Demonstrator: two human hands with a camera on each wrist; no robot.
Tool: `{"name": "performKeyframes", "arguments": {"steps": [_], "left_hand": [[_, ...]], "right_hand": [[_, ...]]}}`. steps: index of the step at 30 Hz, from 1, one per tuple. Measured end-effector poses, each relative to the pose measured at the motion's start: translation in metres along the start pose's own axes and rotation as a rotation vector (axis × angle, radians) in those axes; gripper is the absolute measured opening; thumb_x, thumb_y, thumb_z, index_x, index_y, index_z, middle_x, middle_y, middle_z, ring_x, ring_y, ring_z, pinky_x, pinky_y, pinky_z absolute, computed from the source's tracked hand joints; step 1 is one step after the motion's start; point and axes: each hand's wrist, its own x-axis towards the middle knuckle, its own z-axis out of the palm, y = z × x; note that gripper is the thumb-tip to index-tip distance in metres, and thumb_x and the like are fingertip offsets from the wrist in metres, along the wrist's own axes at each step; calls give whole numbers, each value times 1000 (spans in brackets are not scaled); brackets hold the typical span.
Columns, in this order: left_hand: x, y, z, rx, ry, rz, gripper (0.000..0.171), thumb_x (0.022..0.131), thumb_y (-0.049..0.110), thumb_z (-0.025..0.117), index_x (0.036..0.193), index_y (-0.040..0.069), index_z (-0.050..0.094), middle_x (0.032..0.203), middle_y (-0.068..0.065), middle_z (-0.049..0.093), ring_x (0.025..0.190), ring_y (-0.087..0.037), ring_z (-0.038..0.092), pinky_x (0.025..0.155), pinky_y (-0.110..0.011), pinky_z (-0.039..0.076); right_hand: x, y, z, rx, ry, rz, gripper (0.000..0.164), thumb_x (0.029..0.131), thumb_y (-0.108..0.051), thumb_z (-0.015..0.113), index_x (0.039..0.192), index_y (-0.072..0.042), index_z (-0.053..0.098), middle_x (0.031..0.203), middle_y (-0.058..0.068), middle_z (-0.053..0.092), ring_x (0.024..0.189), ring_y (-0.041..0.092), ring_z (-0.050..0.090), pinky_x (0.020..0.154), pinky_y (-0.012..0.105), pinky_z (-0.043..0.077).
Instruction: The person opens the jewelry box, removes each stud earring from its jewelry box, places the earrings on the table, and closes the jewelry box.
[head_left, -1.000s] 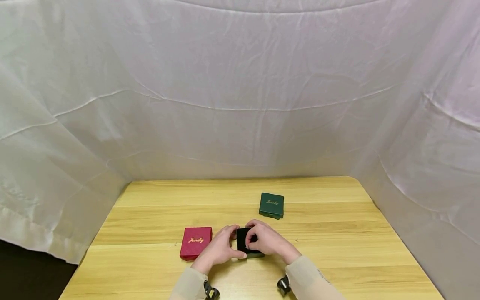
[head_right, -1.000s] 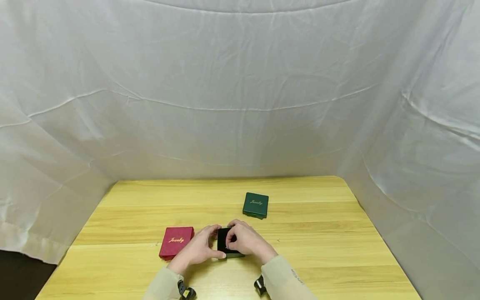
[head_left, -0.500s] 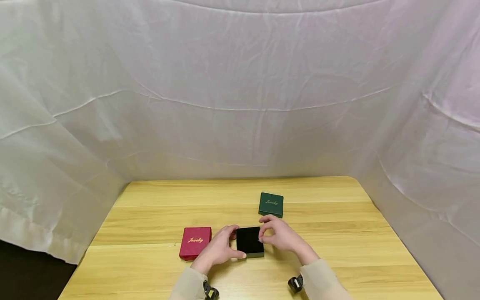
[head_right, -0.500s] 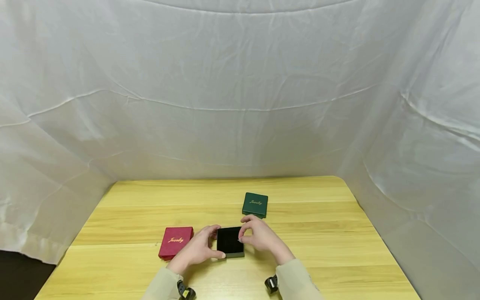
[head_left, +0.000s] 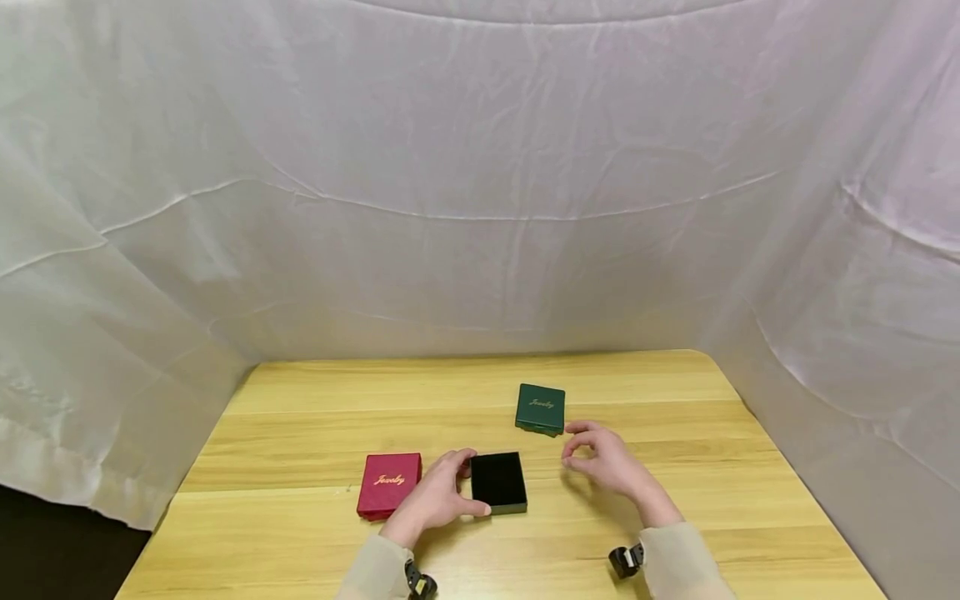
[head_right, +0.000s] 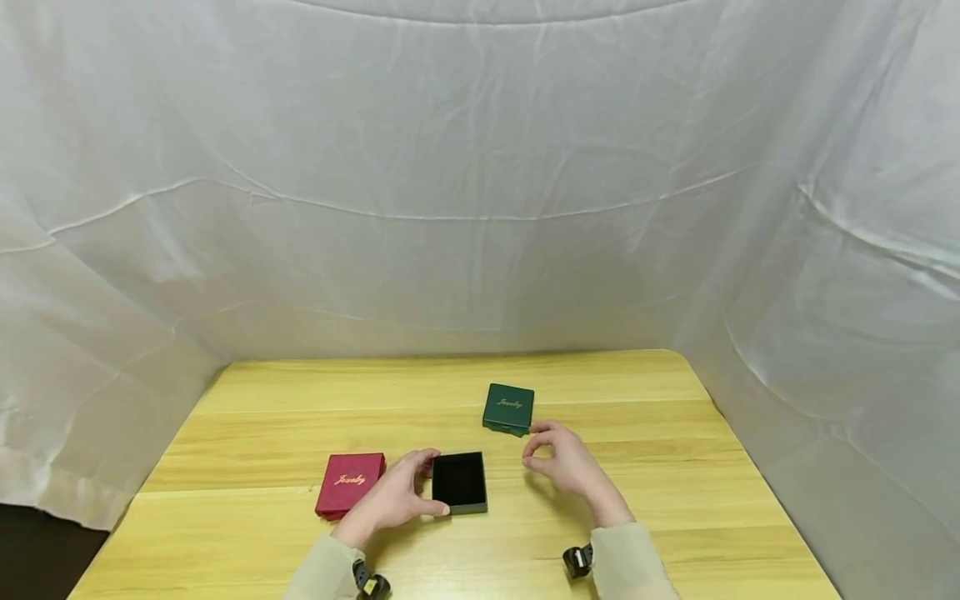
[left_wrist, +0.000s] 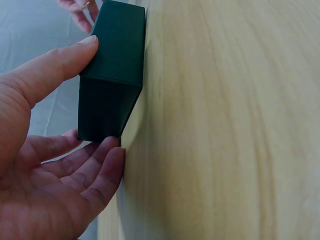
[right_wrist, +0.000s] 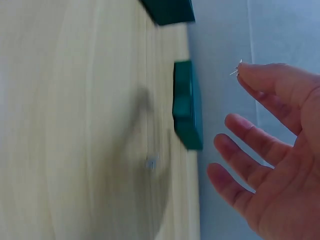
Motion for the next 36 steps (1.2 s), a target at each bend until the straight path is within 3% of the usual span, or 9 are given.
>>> {"name": "performKeyframes", "arguments": {"steps": [8, 18, 36], "left_hand": [[0, 0, -1, 1, 2, -2, 86, 72, 29, 89, 140, -1, 46, 116, -8, 56, 106, -26, 54, 95, -49, 46], [0, 0, -1, -4, -3, -3, 86, 72, 30, 89, 140, 0, 46, 116, -8, 56, 106, -26, 54, 95, -48, 46], [0, 0, 0, -10, -10, -7, 85, 72, 28, 89, 140, -2, 46, 116, -9, 56, 105, -25, 53, 95, -48, 46]], "right_hand": [[-8, 18, -15, -56, 42, 88, 10, 86, -9, 74, 79, -16, 70, 129, 19, 56, 118, 44, 51, 98, 59, 41], [-19, 35, -20, -91, 36, 154, 10, 86, -8, 74, 79, -13, 69, 125, 19, 58, 117, 44, 51, 99, 60, 40], [-26, 44, -15, -157, 9, 178, 18, 84, -4, 75, 71, -15, 68, 130, 19, 54, 118, 43, 51, 99, 56, 40]]}}
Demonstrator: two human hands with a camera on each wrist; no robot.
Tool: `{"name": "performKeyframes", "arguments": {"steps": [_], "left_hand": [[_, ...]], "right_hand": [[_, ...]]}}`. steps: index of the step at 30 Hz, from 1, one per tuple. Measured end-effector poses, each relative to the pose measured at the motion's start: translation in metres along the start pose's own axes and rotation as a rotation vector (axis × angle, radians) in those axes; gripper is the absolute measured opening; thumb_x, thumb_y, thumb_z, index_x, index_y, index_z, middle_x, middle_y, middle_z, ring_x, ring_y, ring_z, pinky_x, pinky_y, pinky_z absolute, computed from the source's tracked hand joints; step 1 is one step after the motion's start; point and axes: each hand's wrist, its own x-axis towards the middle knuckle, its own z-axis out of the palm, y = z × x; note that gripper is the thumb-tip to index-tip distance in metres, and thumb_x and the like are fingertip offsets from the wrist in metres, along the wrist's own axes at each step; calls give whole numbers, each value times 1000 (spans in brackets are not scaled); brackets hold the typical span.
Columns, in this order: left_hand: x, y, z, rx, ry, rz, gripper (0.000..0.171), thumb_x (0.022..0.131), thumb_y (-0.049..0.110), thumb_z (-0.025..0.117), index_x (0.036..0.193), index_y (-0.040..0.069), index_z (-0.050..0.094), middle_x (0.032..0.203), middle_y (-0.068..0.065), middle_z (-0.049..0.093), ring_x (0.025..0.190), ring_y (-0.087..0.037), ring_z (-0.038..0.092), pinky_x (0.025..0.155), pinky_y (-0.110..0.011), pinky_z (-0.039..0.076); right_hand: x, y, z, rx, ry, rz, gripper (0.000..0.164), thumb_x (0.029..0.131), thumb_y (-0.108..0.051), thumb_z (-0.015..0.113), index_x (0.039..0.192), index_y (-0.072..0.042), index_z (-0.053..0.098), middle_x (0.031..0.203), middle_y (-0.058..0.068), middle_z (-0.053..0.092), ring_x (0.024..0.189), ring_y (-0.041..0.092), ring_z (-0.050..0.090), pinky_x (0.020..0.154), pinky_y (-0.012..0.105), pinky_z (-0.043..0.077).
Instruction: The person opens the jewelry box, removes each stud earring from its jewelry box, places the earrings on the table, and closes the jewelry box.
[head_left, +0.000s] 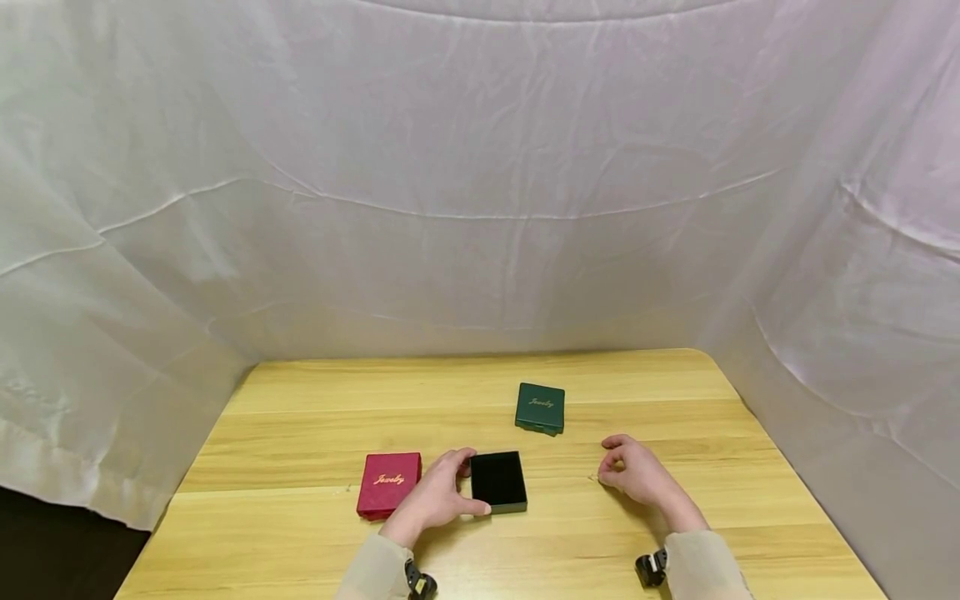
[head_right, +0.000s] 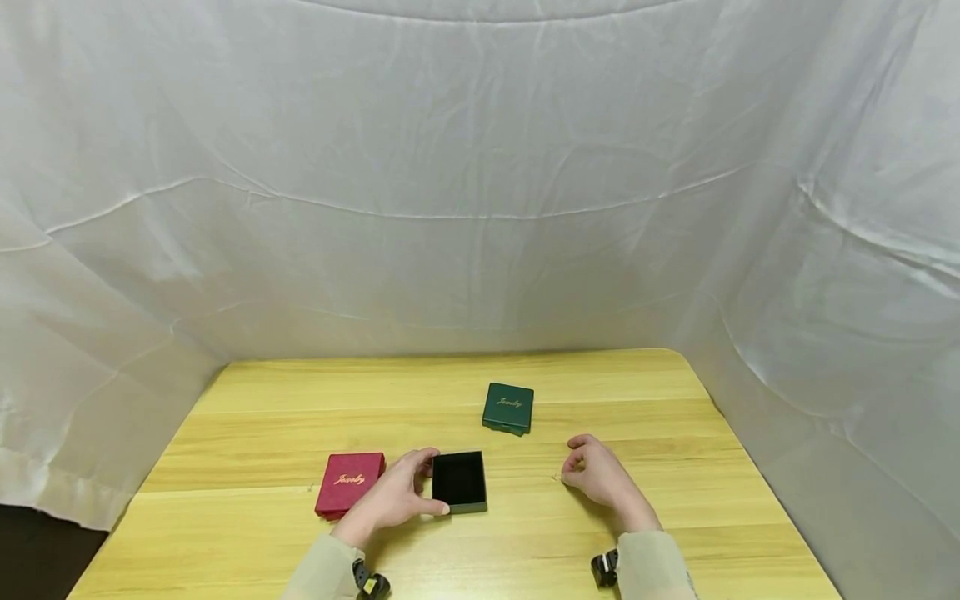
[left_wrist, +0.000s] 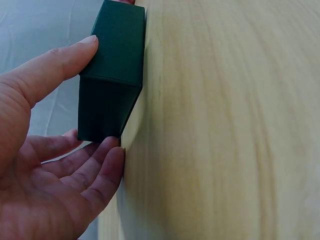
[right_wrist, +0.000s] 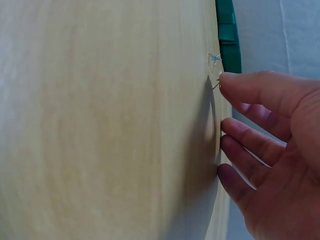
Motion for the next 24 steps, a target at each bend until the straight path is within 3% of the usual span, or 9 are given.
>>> {"name": "performKeyframes", "arguments": {"steps": [10, 24], "left_hand": [[-1, -1, 0, -9, 0, 5, 85, 72, 28, 88, 140, -3, 46, 115, -9, 56, 105, -26, 53, 94, -48, 47], [0, 0, -1, -7, -2, 1, 85, 72, 28, 88, 140, -2, 46, 113, -7, 55, 102, -24, 52, 92, -46, 47]], "right_hand": [[0, -1, 0, 1, -5, -3, 17, 82, -2, 76, 71, -13, 68, 130, 20, 54, 119, 44, 50, 99, 57, 39], [1, 5, 1, 12, 26, -43, 6, 92, -6, 65, 86, -8, 66, 125, 21, 57, 119, 44, 51, 100, 57, 40]]}}
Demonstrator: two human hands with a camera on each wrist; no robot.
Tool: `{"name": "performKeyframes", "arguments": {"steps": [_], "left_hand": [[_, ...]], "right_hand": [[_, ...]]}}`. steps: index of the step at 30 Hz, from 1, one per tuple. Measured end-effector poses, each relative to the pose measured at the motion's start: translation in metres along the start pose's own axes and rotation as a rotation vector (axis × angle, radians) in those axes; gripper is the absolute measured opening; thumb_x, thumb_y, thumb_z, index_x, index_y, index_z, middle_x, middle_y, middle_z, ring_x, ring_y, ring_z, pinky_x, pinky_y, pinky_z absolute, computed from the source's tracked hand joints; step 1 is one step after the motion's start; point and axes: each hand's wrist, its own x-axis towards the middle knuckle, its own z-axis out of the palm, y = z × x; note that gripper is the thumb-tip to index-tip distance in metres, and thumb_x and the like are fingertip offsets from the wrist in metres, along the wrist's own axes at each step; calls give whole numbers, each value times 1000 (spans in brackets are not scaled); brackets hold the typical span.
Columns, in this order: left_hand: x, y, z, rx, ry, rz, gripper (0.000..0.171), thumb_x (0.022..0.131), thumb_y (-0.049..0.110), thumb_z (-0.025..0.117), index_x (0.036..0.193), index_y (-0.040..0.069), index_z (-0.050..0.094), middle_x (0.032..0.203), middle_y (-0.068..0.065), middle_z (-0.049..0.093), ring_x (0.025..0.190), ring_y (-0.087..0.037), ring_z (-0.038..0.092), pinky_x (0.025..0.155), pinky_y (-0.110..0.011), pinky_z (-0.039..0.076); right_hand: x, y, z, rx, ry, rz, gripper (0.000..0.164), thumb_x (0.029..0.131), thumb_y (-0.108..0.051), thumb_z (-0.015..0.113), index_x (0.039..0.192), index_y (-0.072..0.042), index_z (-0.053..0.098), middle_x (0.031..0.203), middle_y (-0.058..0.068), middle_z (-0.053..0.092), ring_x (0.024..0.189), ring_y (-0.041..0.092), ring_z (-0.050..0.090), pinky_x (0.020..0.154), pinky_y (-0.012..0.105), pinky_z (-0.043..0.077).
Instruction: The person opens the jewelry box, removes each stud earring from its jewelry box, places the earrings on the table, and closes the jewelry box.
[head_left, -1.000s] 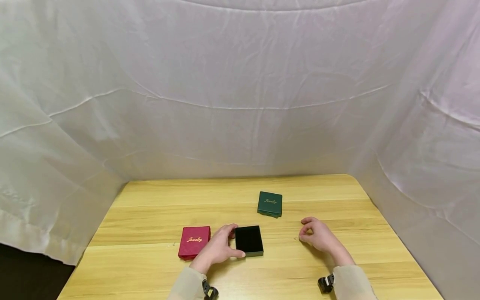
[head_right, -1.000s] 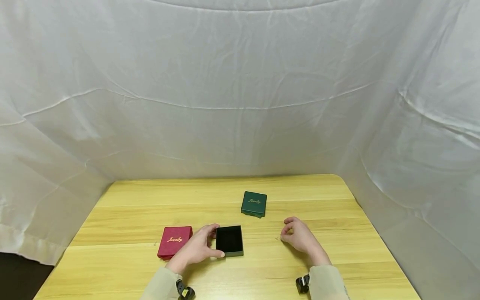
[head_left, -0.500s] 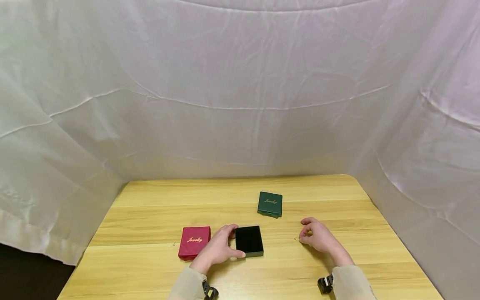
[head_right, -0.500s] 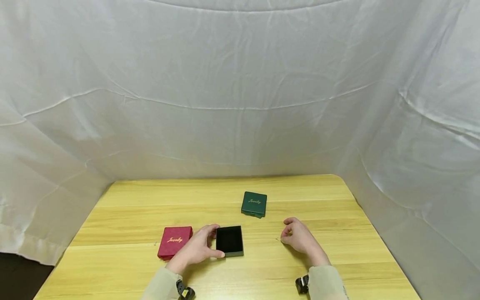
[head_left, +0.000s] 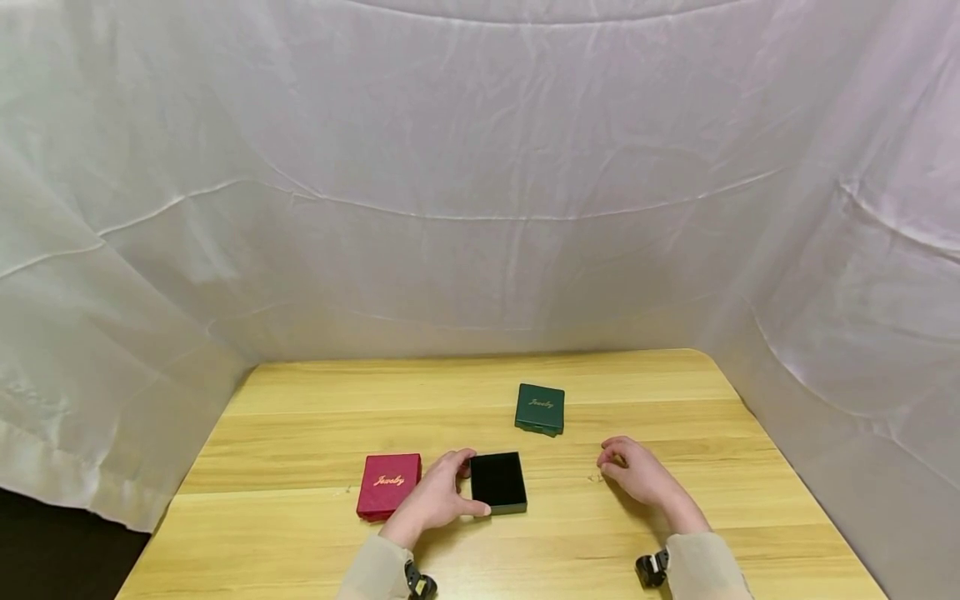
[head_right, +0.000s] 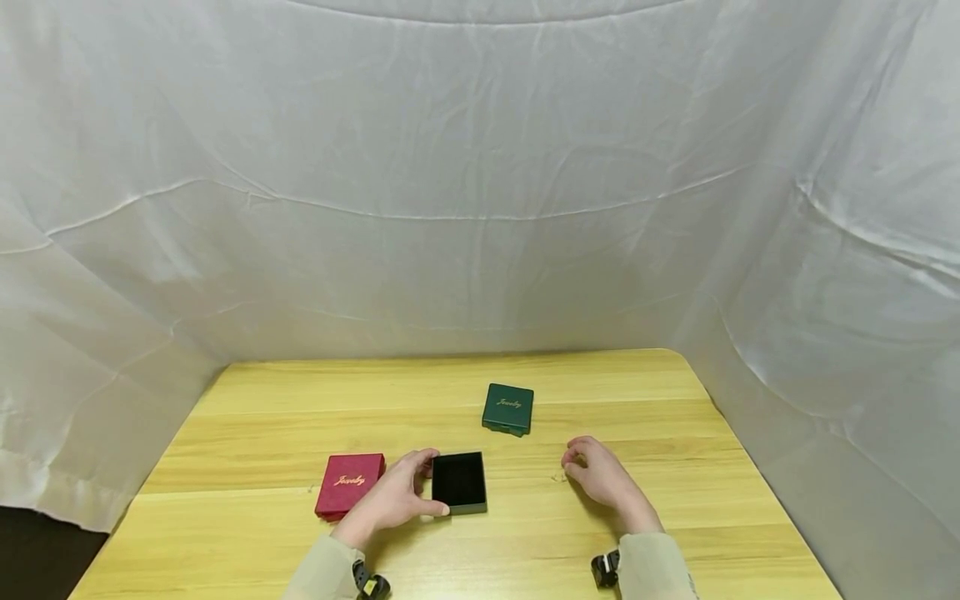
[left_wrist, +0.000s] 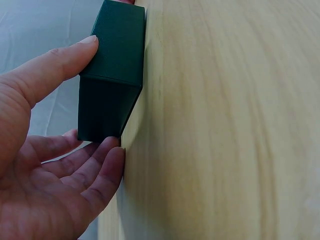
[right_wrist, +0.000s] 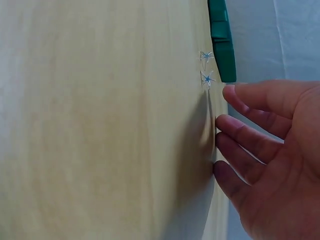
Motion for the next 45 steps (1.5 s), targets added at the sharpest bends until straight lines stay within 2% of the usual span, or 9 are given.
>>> {"name": "performKeyframes", "arguments": {"steps": [2, 5, 10, 17, 27, 35, 45], "left_hand": [[0, 0, 0, 4, 0, 0, 85, 72, 28, 88, 140, -2, 46, 113, -6, 55, 102, -24, 52, 92, -46, 47], [-1, 0, -1, 5, 2, -2, 85, 72, 28, 88, 140, -2, 46, 113, -7, 56, 103, -24, 52, 92, -47, 47], [-1, 1, -1, 1, 3, -4, 85, 72, 28, 88, 140, -2, 46, 114, -7, 56, 104, -24, 52, 94, -48, 46], [0, 1, 0, 1, 1, 0, 85, 72, 29, 88, 140, -2, 46, 115, -7, 56, 102, -23, 52, 91, -46, 47], [0, 0, 0, 3, 0, 0, 85, 73, 29, 88, 140, -1, 47, 117, -8, 56, 106, -25, 53, 94, -48, 46], [-1, -1, 0, -10, 2, -7, 85, 72, 29, 88, 140, -1, 47, 118, -8, 56, 108, -26, 53, 96, -49, 45], [-1, -1, -1, 6, 4, 9, 86, 73, 32, 88, 141, -1, 46, 115, -6, 57, 105, -24, 54, 93, -46, 47]], "right_hand": [[0, -1, -1, 8, -4, 19, 3, 92, -8, 66, 90, -7, 65, 124, 19, 58, 118, 42, 52, 100, 57, 40], [2, -5, -3, 27, -19, 61, 6, 93, -8, 66, 97, -5, 65, 116, 15, 61, 110, 35, 57, 95, 53, 45], [11, -17, -9, 40, -43, 63, 14, 94, -6, 62, 106, 1, 64, 105, 11, 64, 98, 28, 60, 86, 49, 49], [29, -29, -10, 30, -57, 71, 30, 94, -10, 65, 121, 2, 59, 125, 22, 57, 117, 41, 53, 96, 57, 43], [56, -45, -6, -12, -92, 26, 65, 89, -12, 72, 143, 6, 41, 144, 29, 39, 129, 46, 41, 104, 60, 35], [76, -45, 2, -41, -107, 10, 84, 83, -12, 77, 150, 6, 28, 151, 31, 26, 135, 48, 30, 109, 60, 27], [89, -45, 9, -28, -120, 49, 93, 80, -12, 81, 152, 5, 25, 154, 32, 18, 136, 50, 29, 107, 62, 28]]}}
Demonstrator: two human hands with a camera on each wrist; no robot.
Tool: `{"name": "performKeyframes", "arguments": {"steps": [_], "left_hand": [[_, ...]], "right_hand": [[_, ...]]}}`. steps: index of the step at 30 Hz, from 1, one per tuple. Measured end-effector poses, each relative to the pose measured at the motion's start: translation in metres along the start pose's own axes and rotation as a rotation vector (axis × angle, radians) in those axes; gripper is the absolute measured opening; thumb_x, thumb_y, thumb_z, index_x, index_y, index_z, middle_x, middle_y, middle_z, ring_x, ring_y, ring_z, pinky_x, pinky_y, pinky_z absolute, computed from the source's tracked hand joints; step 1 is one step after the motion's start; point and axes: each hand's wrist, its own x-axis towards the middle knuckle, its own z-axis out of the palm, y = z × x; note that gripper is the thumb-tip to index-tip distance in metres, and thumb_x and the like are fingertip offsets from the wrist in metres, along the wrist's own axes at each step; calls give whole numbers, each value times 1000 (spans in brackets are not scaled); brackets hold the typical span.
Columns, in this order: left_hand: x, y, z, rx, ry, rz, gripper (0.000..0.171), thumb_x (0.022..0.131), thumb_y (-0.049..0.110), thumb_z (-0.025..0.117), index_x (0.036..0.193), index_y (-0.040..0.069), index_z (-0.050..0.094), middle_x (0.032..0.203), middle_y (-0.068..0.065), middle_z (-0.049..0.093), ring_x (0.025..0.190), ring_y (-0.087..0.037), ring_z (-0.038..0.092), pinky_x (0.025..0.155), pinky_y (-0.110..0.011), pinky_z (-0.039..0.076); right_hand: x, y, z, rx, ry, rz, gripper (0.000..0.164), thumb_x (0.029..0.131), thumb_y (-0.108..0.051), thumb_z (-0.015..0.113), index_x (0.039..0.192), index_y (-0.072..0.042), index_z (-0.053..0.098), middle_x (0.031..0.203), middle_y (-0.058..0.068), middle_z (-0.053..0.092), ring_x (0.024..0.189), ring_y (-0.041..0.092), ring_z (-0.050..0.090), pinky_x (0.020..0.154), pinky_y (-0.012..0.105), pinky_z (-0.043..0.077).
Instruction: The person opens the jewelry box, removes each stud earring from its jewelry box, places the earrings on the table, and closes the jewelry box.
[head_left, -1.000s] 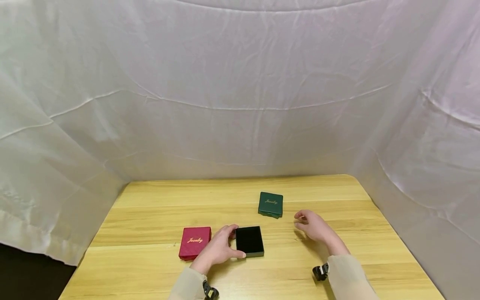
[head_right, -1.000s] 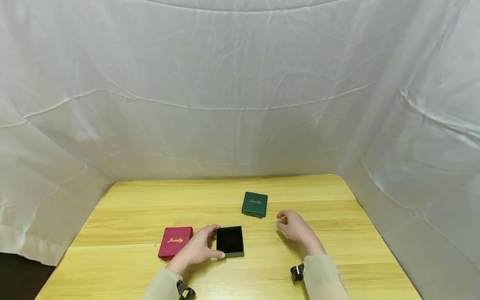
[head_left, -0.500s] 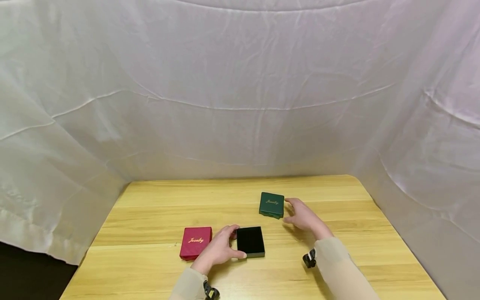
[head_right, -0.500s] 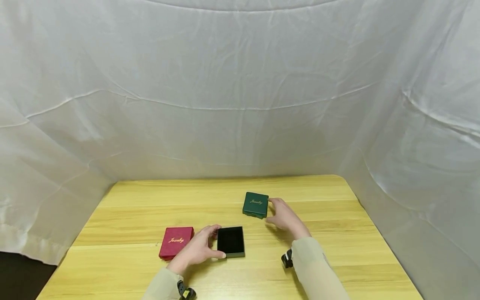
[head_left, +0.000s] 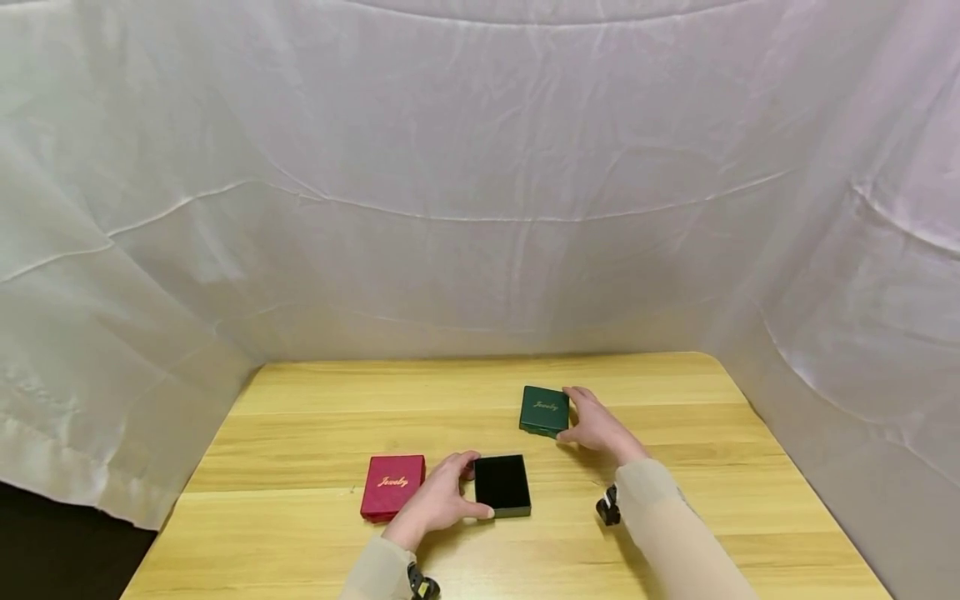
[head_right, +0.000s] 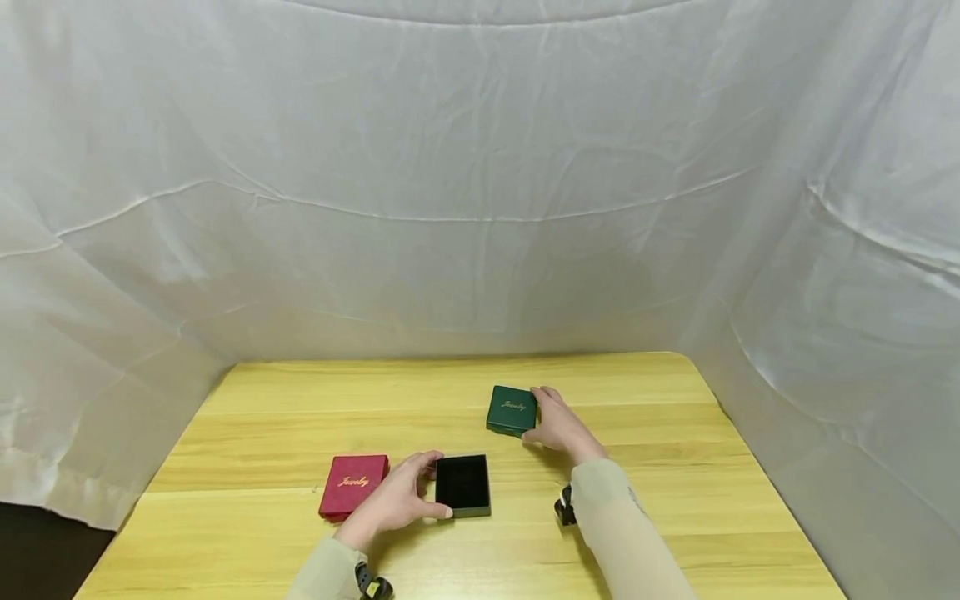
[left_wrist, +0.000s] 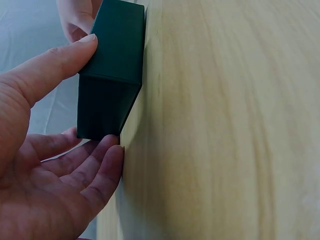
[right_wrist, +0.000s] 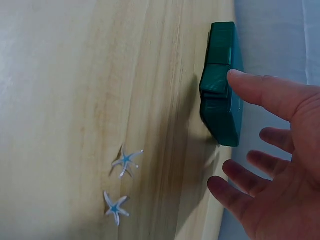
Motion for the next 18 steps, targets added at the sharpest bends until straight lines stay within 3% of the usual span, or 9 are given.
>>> {"name": "performKeyframes", "arguments": {"steps": [18], "left_hand": [[0, 2, 0, 10, -3, -7, 87, 73, 30, 88, 142, -1, 45, 116, -6, 57, 106, -24, 54, 94, -47, 47]], "right_hand": [[13, -1, 5, -47, 3, 31, 100, 75, -15, 86, 152, 4, 25, 152, 29, 28, 132, 45, 37, 107, 58, 32]]}}
